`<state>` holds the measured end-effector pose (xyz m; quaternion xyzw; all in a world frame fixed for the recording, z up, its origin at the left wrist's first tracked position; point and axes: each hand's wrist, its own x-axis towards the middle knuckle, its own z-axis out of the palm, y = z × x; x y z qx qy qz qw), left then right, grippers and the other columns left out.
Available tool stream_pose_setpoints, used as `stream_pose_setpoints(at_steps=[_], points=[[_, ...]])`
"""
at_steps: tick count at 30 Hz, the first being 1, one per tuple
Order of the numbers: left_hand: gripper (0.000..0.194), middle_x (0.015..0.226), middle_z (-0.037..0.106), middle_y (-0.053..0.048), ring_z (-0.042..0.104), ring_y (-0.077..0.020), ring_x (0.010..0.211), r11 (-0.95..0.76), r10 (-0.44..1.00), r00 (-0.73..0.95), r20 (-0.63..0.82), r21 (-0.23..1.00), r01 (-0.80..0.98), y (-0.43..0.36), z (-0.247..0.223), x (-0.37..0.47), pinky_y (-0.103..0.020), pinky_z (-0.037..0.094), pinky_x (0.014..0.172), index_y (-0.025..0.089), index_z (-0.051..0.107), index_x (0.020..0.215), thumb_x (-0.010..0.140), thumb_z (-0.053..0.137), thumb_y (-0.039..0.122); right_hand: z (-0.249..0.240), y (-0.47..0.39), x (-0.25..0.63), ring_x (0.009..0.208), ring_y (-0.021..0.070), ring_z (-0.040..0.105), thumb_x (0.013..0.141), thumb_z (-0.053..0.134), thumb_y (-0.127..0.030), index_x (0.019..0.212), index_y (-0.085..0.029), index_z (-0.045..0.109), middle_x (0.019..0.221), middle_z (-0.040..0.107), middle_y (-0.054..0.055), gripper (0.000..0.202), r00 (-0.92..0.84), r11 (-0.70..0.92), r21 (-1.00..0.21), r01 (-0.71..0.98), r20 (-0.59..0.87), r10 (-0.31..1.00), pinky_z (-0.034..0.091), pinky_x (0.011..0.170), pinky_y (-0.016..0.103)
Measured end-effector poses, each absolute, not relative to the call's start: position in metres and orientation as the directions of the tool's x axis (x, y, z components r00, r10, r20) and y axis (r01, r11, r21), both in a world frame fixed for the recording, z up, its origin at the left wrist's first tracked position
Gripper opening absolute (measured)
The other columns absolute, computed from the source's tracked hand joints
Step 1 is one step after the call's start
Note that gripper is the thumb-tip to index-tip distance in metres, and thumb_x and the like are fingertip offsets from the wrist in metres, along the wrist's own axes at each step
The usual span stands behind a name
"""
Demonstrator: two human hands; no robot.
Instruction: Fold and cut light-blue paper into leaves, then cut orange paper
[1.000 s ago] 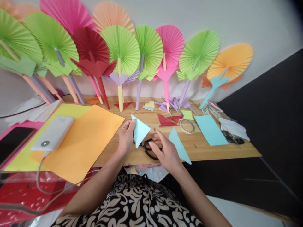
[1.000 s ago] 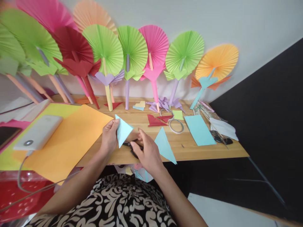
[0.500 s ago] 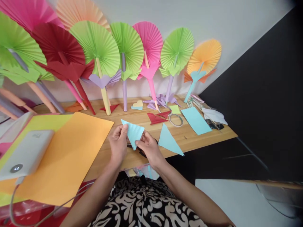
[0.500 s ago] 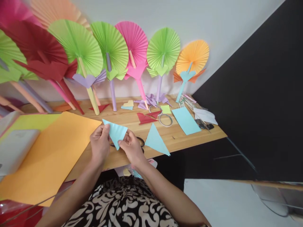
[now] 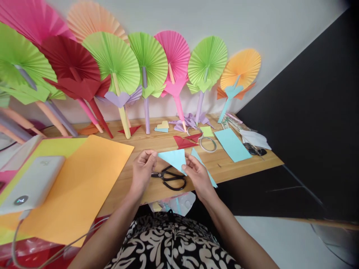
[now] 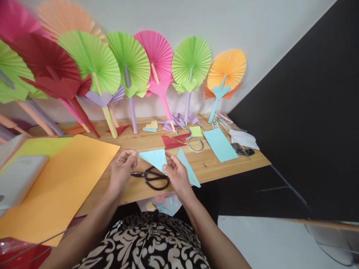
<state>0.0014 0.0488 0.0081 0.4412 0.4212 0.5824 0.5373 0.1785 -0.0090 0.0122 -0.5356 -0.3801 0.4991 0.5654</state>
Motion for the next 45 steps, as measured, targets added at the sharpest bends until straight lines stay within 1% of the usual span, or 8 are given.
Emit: stream_pose_setpoints(at_steps=[10,16,19,22,25,34,39,45], points=[[0.027,0.048,0.043,0.008,0.033,-0.0065,0.044,0.002,0.992,-0.11,-0.053,0.909,-0.417,0.054,0.014,0.0,-0.017,0.027,0.044,0.019,0.05,0.077,0.085,0.066,0.039,0.011,0.108,0.194,0.077,0.0177,0.063,0.075,0.056,-0.017,0.124,-0.02,0.063,0.085,0.067,0.002,0.05,0.025,0.077,-0.876,0.476,0.101,0.995,0.052,0.076,0.033],[0.028,0.049,0.043,0.008,0.033,-0.0065,0.044,-0.002,0.992,-0.117,-0.052,0.907,-0.421,0.054,0.012,0.0,-0.017,0.026,0.045,0.019,0.051,0.079,0.085,0.067,0.041,0.026,0.148,0.183,0.098,0.0245,0.065,0.072,0.053,-0.005,0.116,-0.018,0.068,0.103,0.072,0.009,0.048,0.008,0.132,-0.777,0.615,0.174,0.985,0.047,0.097,0.044],[0.027,0.05,0.044,0.008,0.034,-0.0066,0.045,0.009,0.994,-0.097,-0.057,0.902,-0.431,0.053,0.012,-0.001,-0.017,0.027,0.045,0.019,0.051,0.079,0.085,0.066,0.04,0.037,0.121,0.199,0.119,0.0228,0.058,0.081,0.051,-0.01,0.126,-0.021,0.062,0.13,0.064,0.008,0.048,0.029,0.199,-0.748,0.633,0.28,0.959,0.041,0.107,0.042],[0.027,0.05,0.043,0.008,0.034,-0.0069,0.045,0.009,0.997,-0.07,-0.044,0.896,-0.443,0.052,0.013,0.0,-0.017,0.027,0.045,0.019,0.05,0.079,0.086,0.066,0.04,0.039,0.065,0.224,0.112,0.0228,0.064,0.09,0.052,-0.025,0.127,-0.023,0.062,0.123,0.068,0.008,0.038,0.1,0.244,-0.745,0.621,0.384,0.918,0.05,0.099,0.04],[0.027,0.051,0.044,0.008,0.035,-0.0075,0.045,0.033,0.999,-0.01,-0.041,0.908,-0.417,0.049,0.015,0.001,-0.018,0.027,0.044,0.019,0.054,0.082,0.087,0.064,0.044,0.028,-0.003,0.245,0.104,0.0246,0.067,0.093,0.053,-0.036,0.116,-0.022,0.068,0.115,0.072,0.008,0.031,0.305,0.074,-0.742,0.666,0.362,0.881,0.053,0.093,0.041],[0.025,0.063,0.06,0.0,0.054,-0.0127,0.057,-0.167,0.907,0.396,0.142,0.986,0.028,0.028,0.012,0.012,-0.023,0.042,0.057,0.018,0.065,0.082,0.093,0.054,0.037,-0.003,-0.085,0.25,0.121,0.0292,0.056,0.089,0.065,-0.042,0.131,-0.024,0.058,0.126,0.065,0.011,0.046,-0.036,0.167,-0.338,0.926,0.361,0.932,0.043,0.103,0.047],[0.019,0.114,0.07,-0.008,0.061,-0.0263,0.109,-0.605,0.719,0.618,0.318,0.725,0.331,0.009,0.003,0.009,-0.041,0.044,0.097,0.021,0.07,0.103,0.084,0.069,0.022,-0.016,-0.081,0.248,0.125,0.0299,0.053,0.089,0.065,-0.04,0.137,-0.025,0.053,0.132,0.062,0.01,0.052,-0.091,0.181,-0.258,0.949,0.325,0.941,0.04,0.105,0.05],[0.021,0.13,0.063,-0.009,0.057,-0.0273,0.118,-0.707,0.681,0.658,0.321,0.524,0.476,0.0,-0.007,-0.007,-0.044,0.043,0.099,0.022,0.069,0.107,0.086,0.067,0.019,-0.03,-0.087,0.255,0.109,0.0285,0.06,0.094,0.056,-0.031,0.123,-0.026,0.065,0.114,0.069,0.01,0.031,-0.08,0.197,-0.282,0.939,0.377,0.923,0.048,0.094,0.047]])
